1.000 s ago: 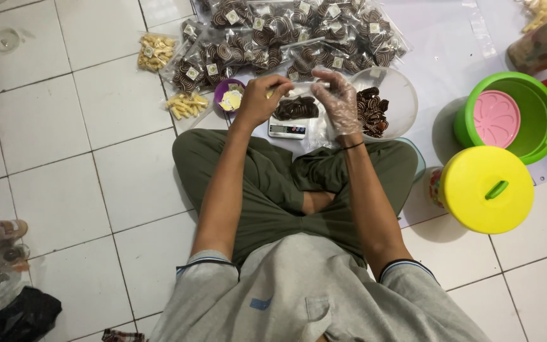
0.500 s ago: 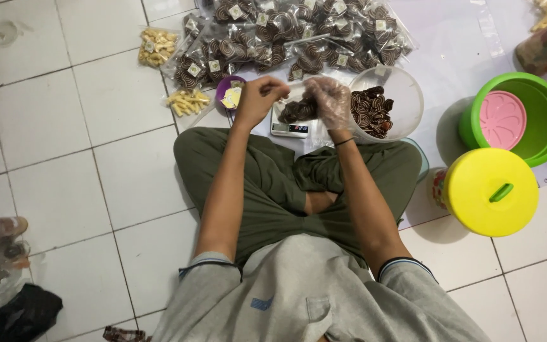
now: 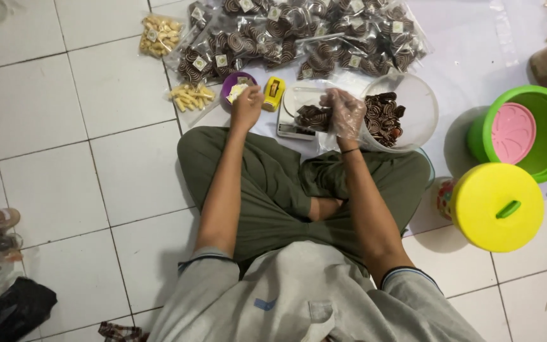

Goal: Weighing chocolate cookies on a digital scale and placing them into plastic bags for packaging.

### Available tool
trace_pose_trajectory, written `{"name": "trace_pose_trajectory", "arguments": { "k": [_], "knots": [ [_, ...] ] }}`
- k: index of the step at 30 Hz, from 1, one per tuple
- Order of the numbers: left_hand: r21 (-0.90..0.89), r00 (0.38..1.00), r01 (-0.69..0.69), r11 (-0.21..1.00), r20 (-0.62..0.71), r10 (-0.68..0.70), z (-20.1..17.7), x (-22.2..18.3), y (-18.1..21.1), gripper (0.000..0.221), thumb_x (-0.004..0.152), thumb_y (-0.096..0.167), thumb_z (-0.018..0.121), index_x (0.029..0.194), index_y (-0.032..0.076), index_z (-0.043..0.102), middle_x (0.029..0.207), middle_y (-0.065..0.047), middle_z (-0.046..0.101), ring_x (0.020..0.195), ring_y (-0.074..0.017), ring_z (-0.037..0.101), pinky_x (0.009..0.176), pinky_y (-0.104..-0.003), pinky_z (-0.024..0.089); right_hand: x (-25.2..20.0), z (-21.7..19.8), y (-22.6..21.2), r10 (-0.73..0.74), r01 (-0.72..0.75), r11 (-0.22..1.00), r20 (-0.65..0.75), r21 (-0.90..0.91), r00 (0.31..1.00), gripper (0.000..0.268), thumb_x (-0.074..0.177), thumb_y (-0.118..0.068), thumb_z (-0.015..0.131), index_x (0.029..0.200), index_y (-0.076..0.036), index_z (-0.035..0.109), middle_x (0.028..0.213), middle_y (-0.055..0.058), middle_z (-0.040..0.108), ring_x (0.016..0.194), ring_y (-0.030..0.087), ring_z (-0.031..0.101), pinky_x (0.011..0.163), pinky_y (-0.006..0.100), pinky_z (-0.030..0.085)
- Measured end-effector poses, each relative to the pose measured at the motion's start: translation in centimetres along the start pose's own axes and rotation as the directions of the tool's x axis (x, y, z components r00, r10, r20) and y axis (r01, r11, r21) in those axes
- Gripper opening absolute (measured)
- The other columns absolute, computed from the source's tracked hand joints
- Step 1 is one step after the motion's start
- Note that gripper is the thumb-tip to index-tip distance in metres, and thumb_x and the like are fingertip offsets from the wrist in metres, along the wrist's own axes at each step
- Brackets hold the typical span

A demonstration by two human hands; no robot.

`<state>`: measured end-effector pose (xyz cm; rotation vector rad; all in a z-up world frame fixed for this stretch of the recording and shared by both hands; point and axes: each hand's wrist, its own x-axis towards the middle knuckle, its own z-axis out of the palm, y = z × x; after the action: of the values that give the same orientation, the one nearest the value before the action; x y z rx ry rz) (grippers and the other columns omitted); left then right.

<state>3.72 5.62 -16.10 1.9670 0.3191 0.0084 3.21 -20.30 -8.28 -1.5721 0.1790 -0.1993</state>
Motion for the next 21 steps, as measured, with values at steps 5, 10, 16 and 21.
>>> {"name": "trace_pose_trajectory", "arguments": {
  "k": [5,10,16,21],
  "knots": [
    [0.146,1.000,0.007,0.989,-0.004,-0.006,5.0,1.7,-4.8,0.034,0.096,0.021,0.071,0.126,0.005,0.069,0.116,-0.024,0.072,0.105,-0.0379,0.074,0.091,-0.051,0.059,-0.6,0.7,1.8,0.068,-0.068,0.998,-0.041,0.008,0.997,0.027,0.098,-0.026,0.072,0.104,0.000,0.077,0.086,0.022,0.077,0.077,0.029,0.077,0.070,0.041,0.063],
    [0.352,1.000,0.015,0.936,-0.028,-0.005,6.1,1.5,-2.9,0.034,0.100,0.018,0.066,0.129,0.000,0.067,0.122,-0.023,0.067,0.116,-0.0392,0.069,0.094,-0.051,0.058,-1.5,1.3,2.2,0.146,-0.146,0.989,-0.037,0.011,0.989,0.030,0.098,-0.028,0.070,0.106,0.000,0.076,0.090,0.023,0.077,0.082,0.031,0.078,0.074,0.043,0.064],
    [0.430,1.000,0.028,0.902,-0.014,-0.024,7.3,1.9,-4.2,0.040,0.092,0.027,0.077,0.122,0.003,0.069,0.119,-0.016,0.061,0.103,-0.0425,0.071,0.089,-0.052,0.061,-0.8,0.6,6.0,0.159,-0.153,0.984,-0.061,0.087,0.985,0.028,0.096,-0.025,0.074,0.104,0.001,0.076,0.088,0.024,0.076,0.081,0.033,0.077,0.071,0.044,0.063],
    [0.379,0.995,0.079,0.922,-0.091,-0.048,8.3,2.7,-6.3,0.037,0.084,0.028,0.084,0.108,0.003,0.070,0.109,-0.015,0.062,0.098,-0.0443,0.072,0.082,-0.054,0.062,-0.8,0.5,6.4,0.148,-0.141,0.985,-0.057,0.101,0.987,0.029,0.097,-0.026,0.074,0.105,0.001,0.076,0.090,0.025,0.075,0.084,0.035,0.077,0.073,0.045,0.064]
  ]
}}
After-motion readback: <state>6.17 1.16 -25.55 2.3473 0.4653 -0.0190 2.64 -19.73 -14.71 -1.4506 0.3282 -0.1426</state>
